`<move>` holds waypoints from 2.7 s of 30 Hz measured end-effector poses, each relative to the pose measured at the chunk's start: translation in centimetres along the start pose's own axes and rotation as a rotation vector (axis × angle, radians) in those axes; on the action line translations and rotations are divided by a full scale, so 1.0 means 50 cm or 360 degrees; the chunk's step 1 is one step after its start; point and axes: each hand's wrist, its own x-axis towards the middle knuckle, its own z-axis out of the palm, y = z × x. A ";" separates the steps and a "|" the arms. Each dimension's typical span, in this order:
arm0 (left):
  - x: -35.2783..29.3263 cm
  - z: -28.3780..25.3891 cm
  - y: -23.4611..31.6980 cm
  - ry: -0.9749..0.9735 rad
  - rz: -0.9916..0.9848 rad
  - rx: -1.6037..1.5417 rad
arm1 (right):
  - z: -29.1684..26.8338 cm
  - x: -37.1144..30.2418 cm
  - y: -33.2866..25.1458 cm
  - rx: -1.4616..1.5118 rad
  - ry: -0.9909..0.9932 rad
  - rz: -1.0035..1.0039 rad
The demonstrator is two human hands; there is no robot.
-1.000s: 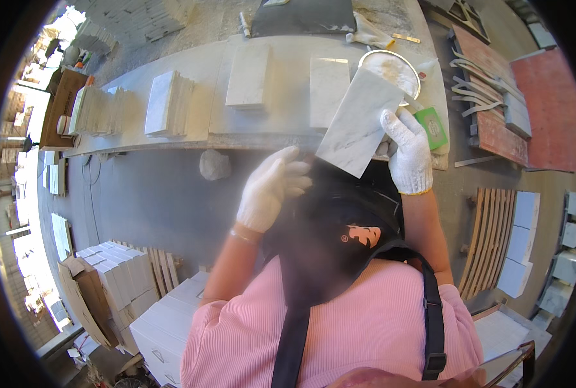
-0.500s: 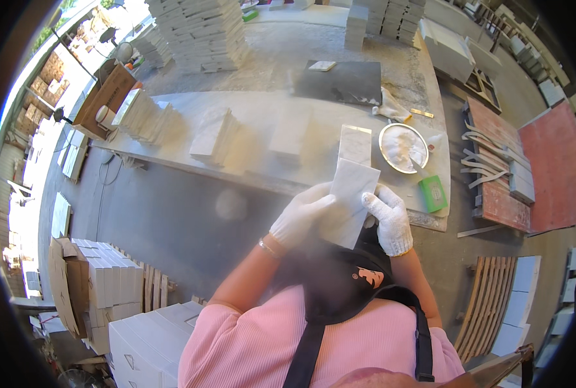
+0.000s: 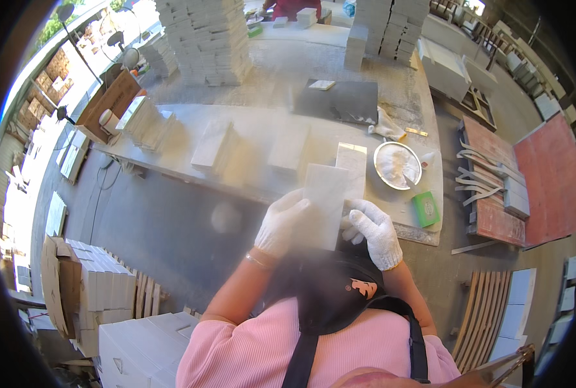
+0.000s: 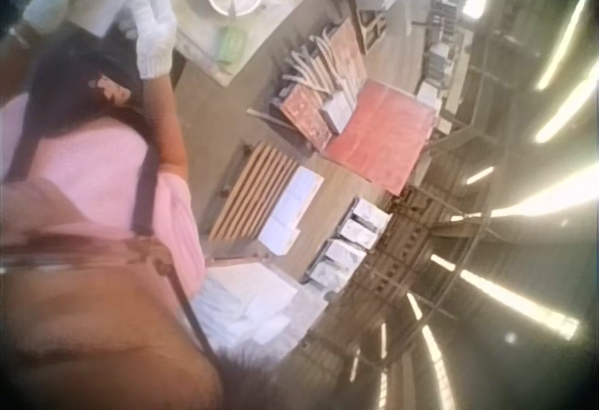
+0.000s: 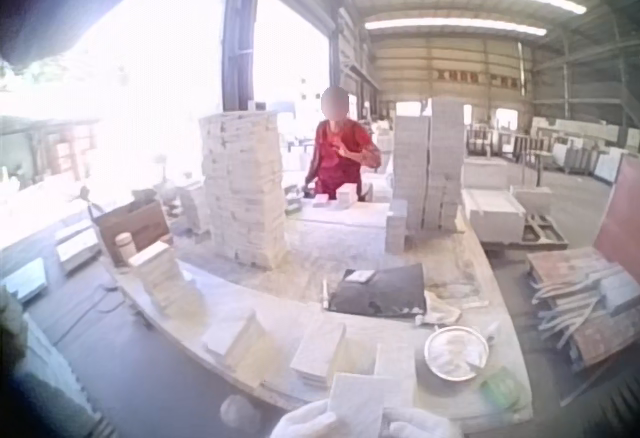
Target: The person repeatedly applies a white paste to the edges of small rectangular tiles using a metal spatula, then smooths and wipes the edges with a green sponge. The person handles tiles one at a time, turning them over and working on multiple edges before placing them back on the table.
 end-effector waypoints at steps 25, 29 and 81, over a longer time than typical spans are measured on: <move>0.374 -0.133 0.105 0.0460 0.0082 0.2385 | -0.168 0.072 0.190 0.0379 0.0518 0.0412; 0.379 -0.100 0.140 0.0324 0.0047 0.2797 | -0.168 0.072 0.195 0.0434 0.0473 0.0438; 0.467 -0.025 0.120 0.0159 0.0052 0.2862 | -0.162 0.091 0.204 0.0395 0.0522 0.0352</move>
